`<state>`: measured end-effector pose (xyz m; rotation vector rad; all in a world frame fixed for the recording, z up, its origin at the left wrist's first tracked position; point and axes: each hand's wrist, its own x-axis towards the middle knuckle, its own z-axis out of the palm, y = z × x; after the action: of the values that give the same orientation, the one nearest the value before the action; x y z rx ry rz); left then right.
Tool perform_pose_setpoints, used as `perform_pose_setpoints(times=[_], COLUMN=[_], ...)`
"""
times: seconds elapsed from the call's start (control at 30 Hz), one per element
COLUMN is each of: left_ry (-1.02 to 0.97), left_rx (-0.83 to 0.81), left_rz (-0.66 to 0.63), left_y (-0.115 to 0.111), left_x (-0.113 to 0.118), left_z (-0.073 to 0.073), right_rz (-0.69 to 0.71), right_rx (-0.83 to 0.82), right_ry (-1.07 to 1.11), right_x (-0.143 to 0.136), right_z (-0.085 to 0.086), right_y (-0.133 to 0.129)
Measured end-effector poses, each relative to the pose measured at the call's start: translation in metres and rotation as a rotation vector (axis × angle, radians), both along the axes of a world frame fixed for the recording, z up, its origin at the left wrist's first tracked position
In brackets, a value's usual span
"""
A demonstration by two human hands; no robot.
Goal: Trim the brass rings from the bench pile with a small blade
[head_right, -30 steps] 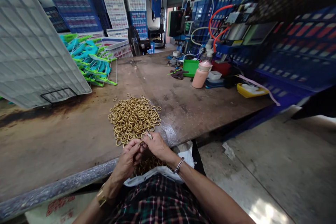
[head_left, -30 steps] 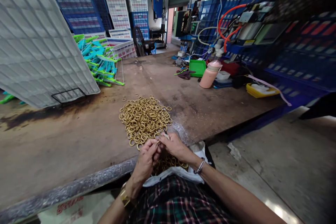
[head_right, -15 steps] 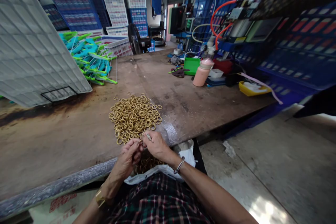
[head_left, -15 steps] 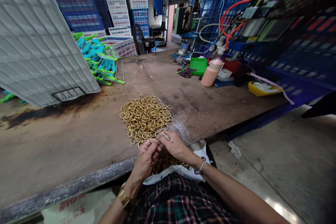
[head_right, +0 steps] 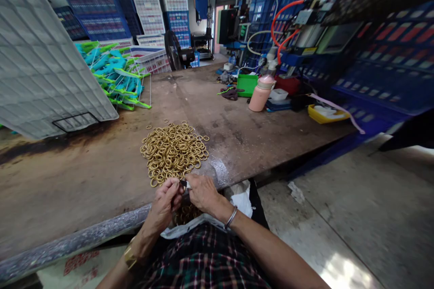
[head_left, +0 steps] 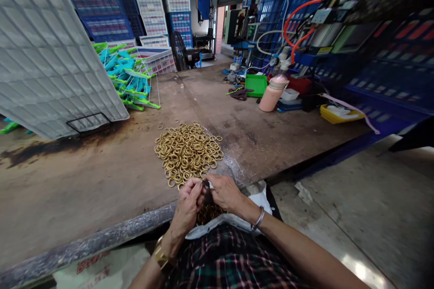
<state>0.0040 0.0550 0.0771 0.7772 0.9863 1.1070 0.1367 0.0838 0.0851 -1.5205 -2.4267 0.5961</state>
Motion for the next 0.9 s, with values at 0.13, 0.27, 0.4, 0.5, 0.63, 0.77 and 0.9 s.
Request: perform_pose_setpoints(times=[0.13,0.27,0.4,0.5,0.63,0.77,0.9], left_ry=[0.079,0.197,0.187,0.090,-0.073,-0.197,-0.335], left_rx=[0.010,0.058,0.060,0.031,-0.102,-0.184,-0.240], left_rz=[0.005,0.006,-0.039,-0.156,-0.094,0.087,0.098], left_y=[0.000,0.000,-0.009,-0.020,-0.021,-0.012,-0.009], left_x=[0.000,0.000,0.001,0.002,-0.002,-0.011,-0.016], left_z=[0.001,0.001,0.005,0.012,0.009,-0.002,-0.006], right_rz=[-0.002,0.005,-0.040,-0.134,-0.103,-0.025,-0.055], right_rx=[-0.005,-0.015,-0.028,-0.060,-0.002,0.057,0.053], right_ry=[-0.020,-0.075,-0.134,-0.188,-0.119,-0.065,-0.171], right_x=[-0.001,-0.002,0.001,0.009,0.014,0.002,-0.010], right_z=[0.001,-0.002,-0.007,-0.010,-0.014,-0.022,-0.027], right_y=[0.001,0.000,0.006,0.015,0.020,0.019,0.020])
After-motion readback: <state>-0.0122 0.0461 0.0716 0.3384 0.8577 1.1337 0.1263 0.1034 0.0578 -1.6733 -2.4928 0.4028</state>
